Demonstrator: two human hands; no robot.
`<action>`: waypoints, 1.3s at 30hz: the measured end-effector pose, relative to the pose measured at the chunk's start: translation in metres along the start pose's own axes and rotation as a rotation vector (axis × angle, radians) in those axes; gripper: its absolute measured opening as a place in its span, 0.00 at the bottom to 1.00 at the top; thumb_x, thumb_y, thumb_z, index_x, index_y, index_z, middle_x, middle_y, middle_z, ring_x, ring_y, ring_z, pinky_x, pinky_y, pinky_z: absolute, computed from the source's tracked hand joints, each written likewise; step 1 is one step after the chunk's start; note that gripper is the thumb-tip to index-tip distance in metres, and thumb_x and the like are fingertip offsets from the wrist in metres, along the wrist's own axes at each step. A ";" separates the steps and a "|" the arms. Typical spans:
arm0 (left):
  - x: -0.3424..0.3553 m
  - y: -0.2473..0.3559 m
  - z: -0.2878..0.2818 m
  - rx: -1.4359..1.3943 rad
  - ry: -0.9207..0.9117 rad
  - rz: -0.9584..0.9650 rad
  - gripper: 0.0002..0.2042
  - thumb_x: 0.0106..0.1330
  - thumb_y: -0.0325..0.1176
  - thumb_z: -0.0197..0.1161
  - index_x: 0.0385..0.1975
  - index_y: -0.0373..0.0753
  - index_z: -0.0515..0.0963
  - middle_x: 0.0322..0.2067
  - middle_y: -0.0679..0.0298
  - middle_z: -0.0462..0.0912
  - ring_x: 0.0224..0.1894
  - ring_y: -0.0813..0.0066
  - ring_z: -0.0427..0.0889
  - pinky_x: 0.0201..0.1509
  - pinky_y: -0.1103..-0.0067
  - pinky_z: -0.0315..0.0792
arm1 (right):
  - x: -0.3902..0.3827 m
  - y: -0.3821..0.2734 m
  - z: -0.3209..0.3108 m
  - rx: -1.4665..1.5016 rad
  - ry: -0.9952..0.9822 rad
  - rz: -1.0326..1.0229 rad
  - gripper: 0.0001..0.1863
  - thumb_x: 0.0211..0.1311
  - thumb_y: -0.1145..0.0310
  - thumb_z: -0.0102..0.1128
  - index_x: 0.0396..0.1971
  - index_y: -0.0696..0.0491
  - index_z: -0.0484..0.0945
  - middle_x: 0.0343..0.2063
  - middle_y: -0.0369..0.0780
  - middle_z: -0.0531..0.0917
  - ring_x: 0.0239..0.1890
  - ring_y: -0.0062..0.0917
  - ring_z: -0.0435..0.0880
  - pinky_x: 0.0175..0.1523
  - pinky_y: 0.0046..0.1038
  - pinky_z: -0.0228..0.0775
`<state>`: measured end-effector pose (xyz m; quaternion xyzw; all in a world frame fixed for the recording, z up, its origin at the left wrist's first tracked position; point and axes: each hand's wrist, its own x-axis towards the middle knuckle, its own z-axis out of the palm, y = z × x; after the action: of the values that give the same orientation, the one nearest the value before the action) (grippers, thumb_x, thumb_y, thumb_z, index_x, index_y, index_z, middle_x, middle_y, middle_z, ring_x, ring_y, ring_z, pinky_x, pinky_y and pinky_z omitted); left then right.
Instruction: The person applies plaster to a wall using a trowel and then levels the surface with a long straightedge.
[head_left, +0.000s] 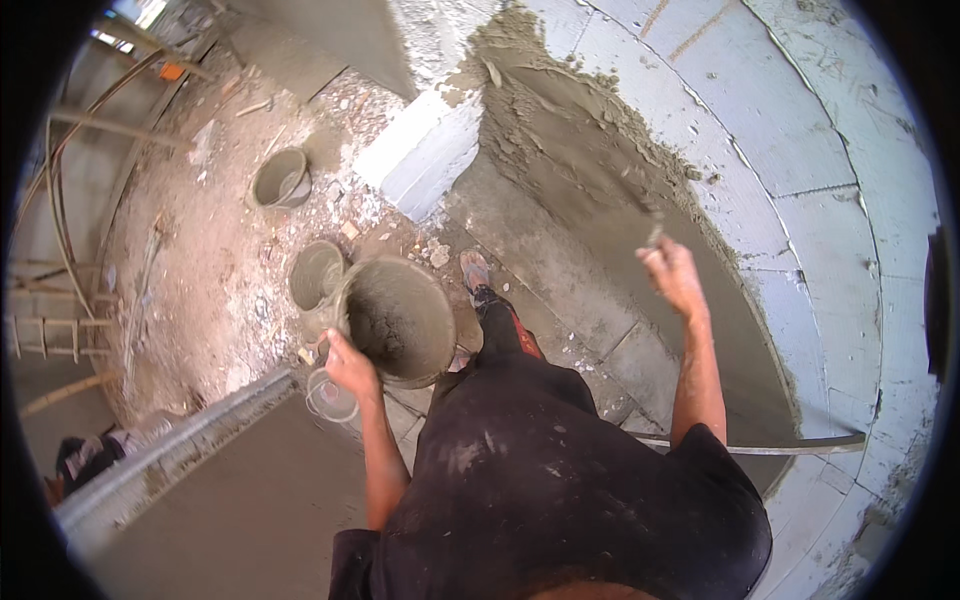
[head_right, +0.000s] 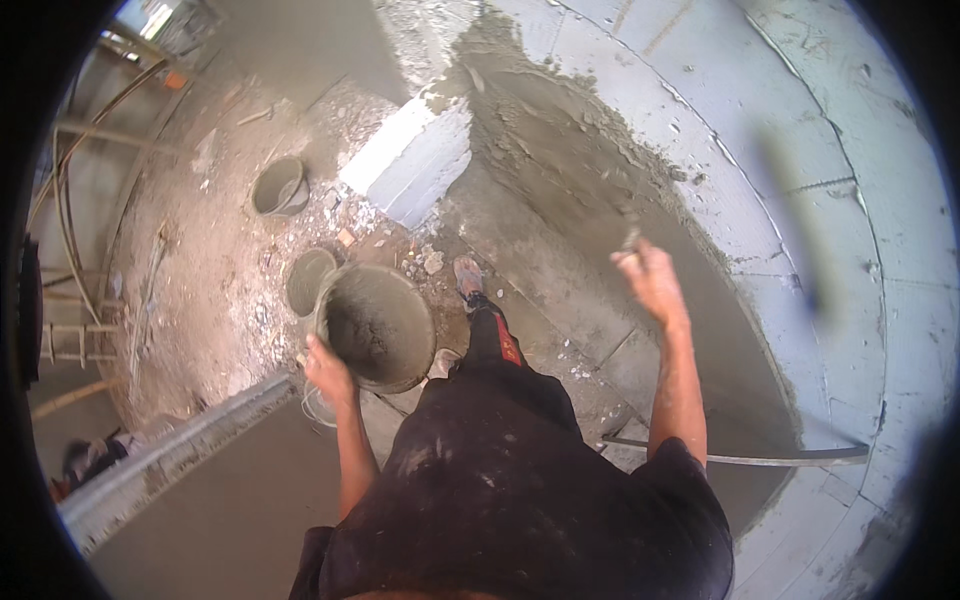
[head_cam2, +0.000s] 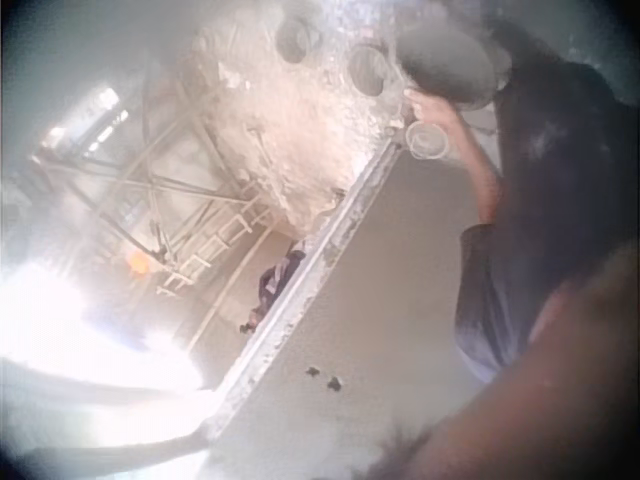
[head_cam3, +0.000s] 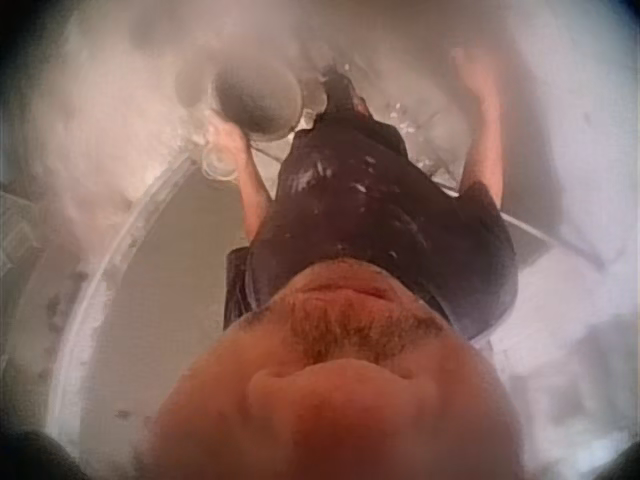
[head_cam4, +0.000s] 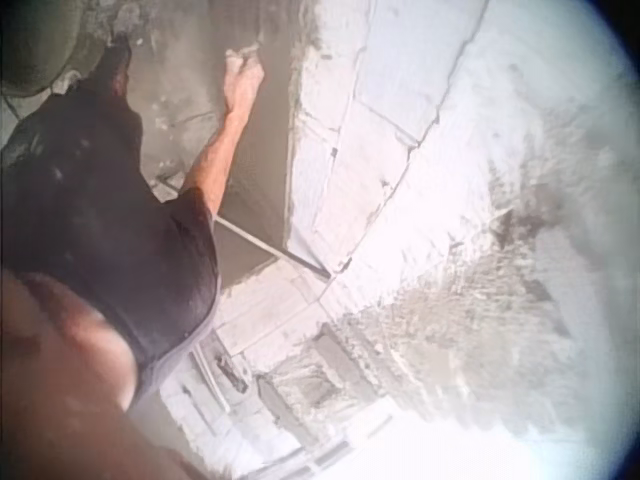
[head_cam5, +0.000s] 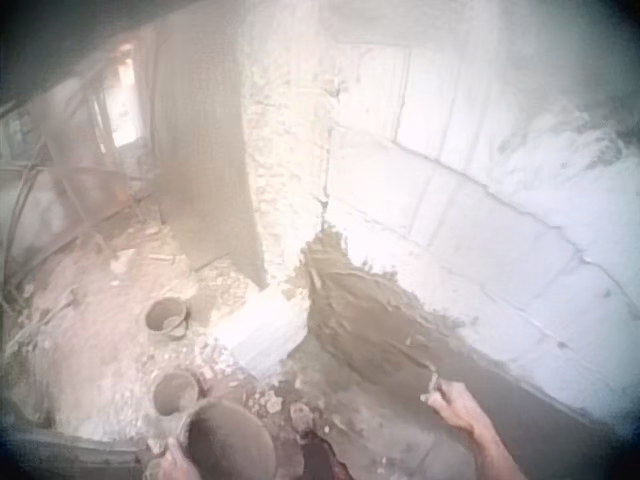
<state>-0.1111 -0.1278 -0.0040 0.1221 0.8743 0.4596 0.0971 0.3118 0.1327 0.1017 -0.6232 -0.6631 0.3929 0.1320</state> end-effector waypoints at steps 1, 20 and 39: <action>-0.006 0.007 -0.002 0.038 -0.034 0.062 0.25 0.73 0.44 0.50 0.29 0.21 0.76 0.17 0.54 0.77 0.22 0.74 0.67 0.29 0.68 0.64 | -0.005 0.000 0.021 -0.081 -0.014 -0.286 0.15 0.58 0.61 0.60 0.32 0.60 0.75 0.20 0.41 0.78 0.23 0.28 0.78 0.31 0.34 0.72; -0.048 0.124 -0.072 -0.186 -0.073 0.443 0.19 0.72 0.39 0.53 0.33 0.26 0.80 0.15 0.64 0.70 0.22 0.83 0.63 0.24 0.76 0.62 | -0.077 -0.169 0.162 -0.707 -0.289 -0.773 0.15 0.63 0.61 0.52 0.28 0.58 0.81 0.28 0.49 0.83 0.34 0.41 0.85 0.37 0.42 0.77; -0.014 0.134 -0.114 -0.271 0.048 0.474 0.18 0.72 0.36 0.53 0.21 0.29 0.74 0.13 0.73 0.64 0.19 0.85 0.57 0.20 0.80 0.53 | -0.104 -0.182 0.179 -0.562 -0.513 -0.817 0.27 0.60 0.57 0.61 0.52 0.62 0.72 0.22 0.48 0.82 0.26 0.36 0.85 0.29 0.35 0.76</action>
<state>-0.1131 -0.1470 0.1714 0.2985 0.7537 0.5852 -0.0185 0.0809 -0.0127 0.1416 -0.2112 -0.9409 0.2570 -0.0632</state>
